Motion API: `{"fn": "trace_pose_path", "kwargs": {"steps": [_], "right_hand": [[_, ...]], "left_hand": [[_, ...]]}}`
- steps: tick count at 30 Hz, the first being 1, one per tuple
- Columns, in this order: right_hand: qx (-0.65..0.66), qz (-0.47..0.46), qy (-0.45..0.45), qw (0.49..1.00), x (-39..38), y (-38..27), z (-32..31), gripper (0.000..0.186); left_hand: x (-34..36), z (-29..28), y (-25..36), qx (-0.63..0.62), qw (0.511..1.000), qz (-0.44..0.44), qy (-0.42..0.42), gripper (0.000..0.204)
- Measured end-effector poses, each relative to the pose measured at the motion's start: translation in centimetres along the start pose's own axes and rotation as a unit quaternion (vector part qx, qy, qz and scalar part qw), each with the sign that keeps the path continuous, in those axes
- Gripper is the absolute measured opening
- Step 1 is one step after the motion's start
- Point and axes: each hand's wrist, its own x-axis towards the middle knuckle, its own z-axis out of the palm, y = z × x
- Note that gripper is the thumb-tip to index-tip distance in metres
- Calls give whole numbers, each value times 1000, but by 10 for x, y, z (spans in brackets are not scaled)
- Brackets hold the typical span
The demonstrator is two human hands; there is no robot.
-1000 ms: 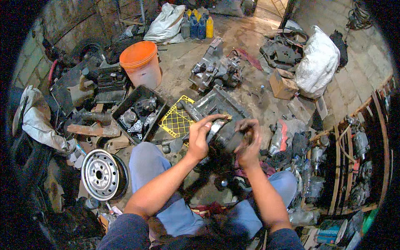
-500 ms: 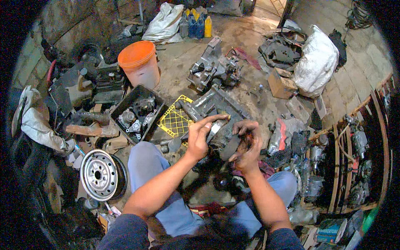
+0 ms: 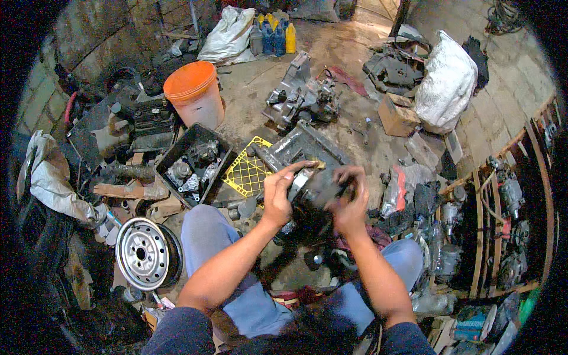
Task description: The person cleans a metal mechanical part with a wire brush and a liquid solvent from a bottle. They then place the part on a flat surface and manipulate internal components by hand.
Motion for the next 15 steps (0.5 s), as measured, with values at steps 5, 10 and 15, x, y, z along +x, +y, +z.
{"fn": "trace_pose_path", "kwargs": {"steps": [5, 10, 15], "right_hand": [[-140, 80, 14, 987, -3, 24, -25, 52], [-39, -42, 47, 997, -10, 8, 6, 34], [-120, -55, -1, 991, -3, -9, 4, 76]], "left_hand": [[-3, 7, 10, -75, 997, 24, 0, 53], [-2, 2, 14, -21, 998, 64, 1, 51], [-3, 8, 5, -9, 1000, 4, 11, 47]]}}
